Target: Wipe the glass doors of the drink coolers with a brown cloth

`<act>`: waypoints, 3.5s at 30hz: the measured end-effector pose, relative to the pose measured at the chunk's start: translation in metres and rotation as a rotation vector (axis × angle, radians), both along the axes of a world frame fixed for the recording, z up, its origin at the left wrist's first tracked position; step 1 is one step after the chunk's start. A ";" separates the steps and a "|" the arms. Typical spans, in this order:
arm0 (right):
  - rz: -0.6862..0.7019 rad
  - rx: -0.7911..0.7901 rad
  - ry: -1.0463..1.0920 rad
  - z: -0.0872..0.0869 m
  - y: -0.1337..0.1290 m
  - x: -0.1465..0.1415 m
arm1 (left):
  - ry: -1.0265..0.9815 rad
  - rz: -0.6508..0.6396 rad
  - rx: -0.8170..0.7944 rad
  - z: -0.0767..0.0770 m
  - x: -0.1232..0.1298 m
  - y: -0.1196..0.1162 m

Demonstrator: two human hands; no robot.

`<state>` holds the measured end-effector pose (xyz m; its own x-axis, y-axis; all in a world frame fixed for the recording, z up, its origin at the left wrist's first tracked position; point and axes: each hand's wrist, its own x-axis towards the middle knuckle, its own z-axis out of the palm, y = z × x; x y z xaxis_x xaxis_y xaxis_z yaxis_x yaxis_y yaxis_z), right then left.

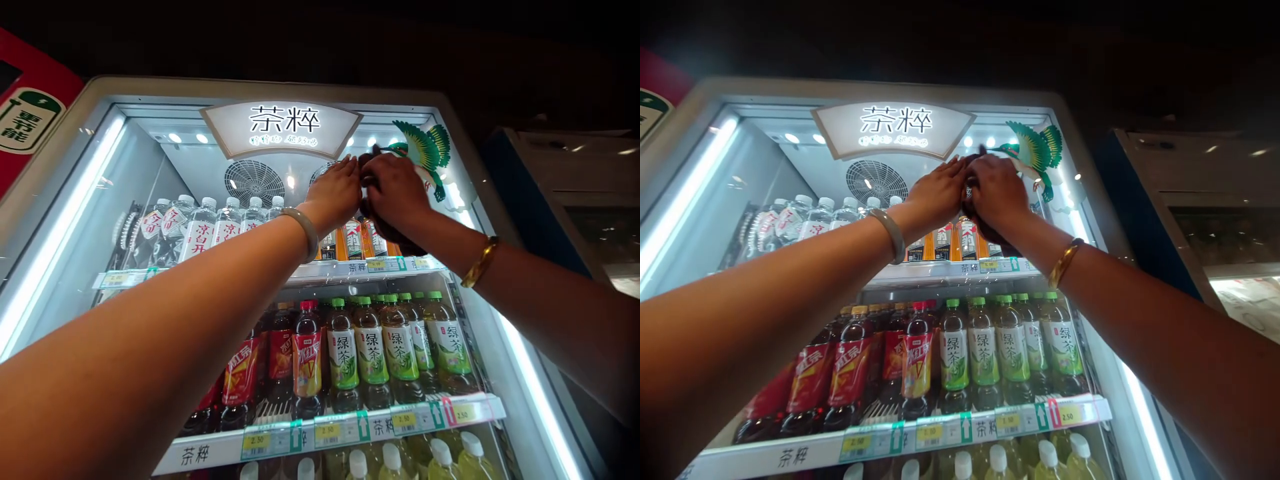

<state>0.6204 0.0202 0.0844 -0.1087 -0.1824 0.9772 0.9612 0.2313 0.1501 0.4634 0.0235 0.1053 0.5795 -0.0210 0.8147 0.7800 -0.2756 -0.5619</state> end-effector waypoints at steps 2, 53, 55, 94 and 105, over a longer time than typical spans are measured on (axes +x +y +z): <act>0.039 0.024 -0.144 0.001 0.002 -0.002 | 0.014 -0.003 0.014 0.002 -0.010 0.000; -0.014 -0.048 -0.026 0.012 -0.006 -0.094 | -0.066 -0.081 -0.018 0.016 -0.163 0.008; -0.003 -0.041 0.132 0.026 -0.007 -0.102 | -0.123 -0.092 -0.002 0.015 -0.166 0.012; 0.145 -0.041 -0.208 0.033 0.003 -0.206 | -0.285 -0.149 0.078 0.023 -0.217 0.028; 0.069 0.063 -0.298 0.023 0.011 -0.222 | -0.237 -0.155 0.005 -0.010 -0.230 0.016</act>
<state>0.3987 0.0316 0.1074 -0.3741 -0.2585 0.8906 0.8551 0.2754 0.4392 0.2338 0.0393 0.0954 0.3626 -0.0990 0.9267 0.8383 -0.3997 -0.3708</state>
